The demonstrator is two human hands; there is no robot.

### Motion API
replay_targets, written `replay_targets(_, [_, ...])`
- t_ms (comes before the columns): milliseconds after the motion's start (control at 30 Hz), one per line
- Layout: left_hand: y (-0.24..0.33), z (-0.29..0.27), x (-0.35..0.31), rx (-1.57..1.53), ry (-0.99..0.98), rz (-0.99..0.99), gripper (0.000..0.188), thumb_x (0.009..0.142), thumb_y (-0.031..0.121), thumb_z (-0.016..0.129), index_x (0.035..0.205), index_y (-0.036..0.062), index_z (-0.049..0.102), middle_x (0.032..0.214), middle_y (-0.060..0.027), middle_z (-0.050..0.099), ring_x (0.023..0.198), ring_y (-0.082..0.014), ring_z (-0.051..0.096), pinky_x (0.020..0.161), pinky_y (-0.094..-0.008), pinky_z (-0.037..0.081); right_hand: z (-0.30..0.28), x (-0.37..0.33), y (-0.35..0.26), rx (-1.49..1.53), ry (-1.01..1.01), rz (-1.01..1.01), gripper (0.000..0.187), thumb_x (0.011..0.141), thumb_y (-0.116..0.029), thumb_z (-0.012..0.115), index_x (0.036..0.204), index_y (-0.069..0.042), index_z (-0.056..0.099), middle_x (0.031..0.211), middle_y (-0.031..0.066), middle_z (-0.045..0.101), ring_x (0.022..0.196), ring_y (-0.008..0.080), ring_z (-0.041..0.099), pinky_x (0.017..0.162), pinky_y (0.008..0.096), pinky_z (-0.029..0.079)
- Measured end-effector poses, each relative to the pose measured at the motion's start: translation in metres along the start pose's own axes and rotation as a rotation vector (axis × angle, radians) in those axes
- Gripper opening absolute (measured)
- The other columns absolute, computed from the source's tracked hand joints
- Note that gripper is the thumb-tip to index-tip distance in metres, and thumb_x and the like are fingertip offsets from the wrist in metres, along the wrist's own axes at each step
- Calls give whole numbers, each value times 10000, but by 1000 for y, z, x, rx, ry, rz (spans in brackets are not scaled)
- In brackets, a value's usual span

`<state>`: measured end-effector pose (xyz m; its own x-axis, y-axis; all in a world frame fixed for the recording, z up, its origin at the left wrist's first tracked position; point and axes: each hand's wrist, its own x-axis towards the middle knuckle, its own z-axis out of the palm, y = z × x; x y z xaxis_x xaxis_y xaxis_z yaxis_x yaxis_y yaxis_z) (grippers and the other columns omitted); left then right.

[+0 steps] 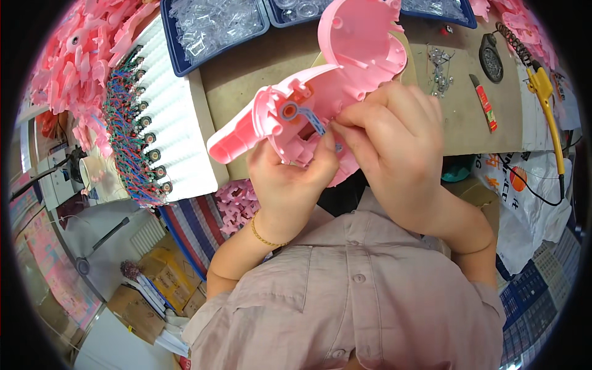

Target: Assembling electronic toy unicorns at a factory workbench including soldering and component fitting.

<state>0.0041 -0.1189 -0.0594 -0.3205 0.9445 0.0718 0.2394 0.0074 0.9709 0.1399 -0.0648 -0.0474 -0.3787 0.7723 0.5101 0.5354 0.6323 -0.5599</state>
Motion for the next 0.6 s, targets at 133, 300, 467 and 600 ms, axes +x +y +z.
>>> replay_targets(133, [1, 1, 0, -49, 2, -6, 264, 749, 24, 705, 994, -43, 632, 865, -60, 671, 744, -89, 611, 683, -236, 503, -3, 2, 3, 67, -18, -10, 187, 619, -46, 740, 767, -80, 632, 732, 25, 538, 686, 208, 516, 629, 334, 350])
replay_targets(300, [-4, 6, -4, 37, 55, 45, 274, 736, 23, 702, 994, -32, 627, 850, -60, 664, 729, -104, 617, 671, -245, 507, -6, 2, 2, 20, -54, 0, 177, 623, -47, 734, 761, -81, 629, 714, 29, 515, 685, 215, 507, 641, 335, 349])
replay_targets(467, [-6, 9, -2, 34, 29, 111, 295, 740, 18, 683, 1023, -27, 614, 849, -62, 655, 719, -115, 610, 660, -254, 504, -7, 0, -1, -21, -56, 25, 183, 625, -41, 732, 770, -81, 629, 729, 36, 514, 697, 225, 506, 651, 334, 354])
replay_targets(600, [26, -8, 9, 297, -292, 179, 348, 774, 10, 627, 1115, -24, 564, 874, -69, 633, 752, -126, 605, 664, -274, 497, -24, 4, 9, 59, -91, 25, 143, 707, -9, 690, 835, -47, 640, 826, 62, 586, 744, 197, 546, 697, 314, 402])
